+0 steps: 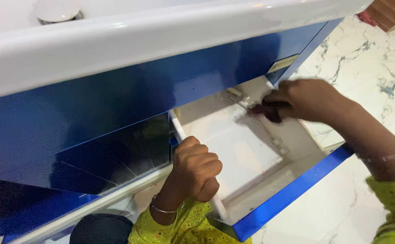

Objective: The person cleans the interior and exterior of a blue bathroom vanity cabinet and its drawers using a dark cloth.

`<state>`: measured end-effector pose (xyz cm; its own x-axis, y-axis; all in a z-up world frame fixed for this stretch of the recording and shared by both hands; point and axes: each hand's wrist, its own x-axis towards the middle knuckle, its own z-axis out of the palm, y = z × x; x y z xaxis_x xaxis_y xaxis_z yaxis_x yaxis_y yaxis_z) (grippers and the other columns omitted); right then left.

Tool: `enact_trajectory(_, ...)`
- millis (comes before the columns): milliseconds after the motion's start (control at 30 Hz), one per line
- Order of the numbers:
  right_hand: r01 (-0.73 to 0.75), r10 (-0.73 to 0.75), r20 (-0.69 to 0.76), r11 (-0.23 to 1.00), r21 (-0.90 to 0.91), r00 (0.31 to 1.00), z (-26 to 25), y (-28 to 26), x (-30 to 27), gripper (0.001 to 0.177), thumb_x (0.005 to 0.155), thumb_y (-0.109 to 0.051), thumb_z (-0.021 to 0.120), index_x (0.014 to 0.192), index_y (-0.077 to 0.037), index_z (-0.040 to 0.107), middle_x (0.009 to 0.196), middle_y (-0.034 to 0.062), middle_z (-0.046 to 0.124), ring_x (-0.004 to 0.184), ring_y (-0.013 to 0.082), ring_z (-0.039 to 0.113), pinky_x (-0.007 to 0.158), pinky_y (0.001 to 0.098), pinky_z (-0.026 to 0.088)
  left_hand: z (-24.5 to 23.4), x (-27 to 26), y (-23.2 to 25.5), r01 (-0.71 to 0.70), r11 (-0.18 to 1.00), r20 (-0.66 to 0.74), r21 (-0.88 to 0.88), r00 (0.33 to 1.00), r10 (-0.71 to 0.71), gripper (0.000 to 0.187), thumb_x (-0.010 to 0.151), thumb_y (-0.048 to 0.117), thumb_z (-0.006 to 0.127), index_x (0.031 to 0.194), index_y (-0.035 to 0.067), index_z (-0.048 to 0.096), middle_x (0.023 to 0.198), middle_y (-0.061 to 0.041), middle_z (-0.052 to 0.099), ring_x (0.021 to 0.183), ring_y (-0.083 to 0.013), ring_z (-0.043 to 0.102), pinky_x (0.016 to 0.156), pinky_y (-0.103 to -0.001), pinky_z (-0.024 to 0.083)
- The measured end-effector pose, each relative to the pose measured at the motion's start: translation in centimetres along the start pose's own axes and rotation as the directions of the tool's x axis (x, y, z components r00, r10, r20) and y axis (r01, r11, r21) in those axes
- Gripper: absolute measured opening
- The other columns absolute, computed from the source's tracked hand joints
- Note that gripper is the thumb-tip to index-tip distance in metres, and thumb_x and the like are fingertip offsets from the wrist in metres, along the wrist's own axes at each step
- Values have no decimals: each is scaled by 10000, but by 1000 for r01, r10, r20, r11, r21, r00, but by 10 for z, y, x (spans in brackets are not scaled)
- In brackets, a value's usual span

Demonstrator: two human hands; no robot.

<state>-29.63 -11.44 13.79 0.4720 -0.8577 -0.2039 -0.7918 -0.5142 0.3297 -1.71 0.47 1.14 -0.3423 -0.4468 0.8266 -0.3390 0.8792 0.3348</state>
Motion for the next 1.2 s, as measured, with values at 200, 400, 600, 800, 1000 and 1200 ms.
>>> enact_trajectory(200, -235, 236, 369, 971, -48, 899, -12, -18, -14, 357, 835, -430, 741, 1167, -298, 735, 1046, 31, 766, 941, 256, 738, 862, 391, 592, -5, 0, 1, 19, 1000, 8, -15, 1000, -19, 227, 604, 194, 567, 583, 108, 359, 579, -68, 335, 557, -259, 328, 632, -424, 308)
enact_trajectory(400, -100, 114, -160, 991, 93, 981, -8, -25, -94, 439, 729, -398, 766, 1134, -230, 774, 948, 11, 731, 769, 228, 716, 656, 360, 560, -15, 4, 27, 118, 992, 125, -32, 986, -114, 118, 718, 173, 577, 678, 110, 485, 655, -61, 416, 654, -262, 405, 783, -459, 372)
enact_trajectory(600, 38, 210, -694, 945, 324, 688, 24, -78, -133, 463, 617, -330, 822, 1031, -126, 779, 763, 98, 627, 663, 268, 630, 616, 391, 465, -4, -12, 46, 95, 995, 188, 37, 977, -101, 351, 767, 431, 575, 781, 96, 679, 705, -40, 601, 711, -215, 555, 820, -445, 424)
enact_trajectory(800, 280, 394, -899, 856, 435, 193, 152, -48, -148, 559, 680, -414, 824, 1095, -75, 663, 982, 161, 615, 813, 312, 636, 671, 352, 461, 47, -58, 62, 45, 990, -52, -136, 997, -52, 129, 1089, 191, 688, 975, 133, 701, 966, 3, 713, 1006, -140, 720, 1124, -498, 566)
enact_trajectory(1000, 401, 533, -842, 791, 462, -80, 252, 7, -130, 277, 949, -251, 659, 1100, -51, 540, 1073, 171, 543, 1022, 328, 640, 964, 479, 552, 65, -67, 52, 86, 982, -183, -167, 976, -117, 153, 999, 207, 752, 1057, 167, 615, 1075, 5, 674, 1078, -196, 720, 1231, -605, 470)
enact_trajectory(1200, 368, 476, -811, 861, 350, -340, 153, -62, -37, 510, 1064, -498, 531, 1082, 10, 575, 984, 118, 538, 883, 243, 571, 746, 324, 471, 51, -63, 41, 237, 967, -298, 93, 933, -200, 809, 884, 531, 855, 1438, 176, 383, 1219, 9, 497, 1279, -193, 500, 1229, -600, 383)
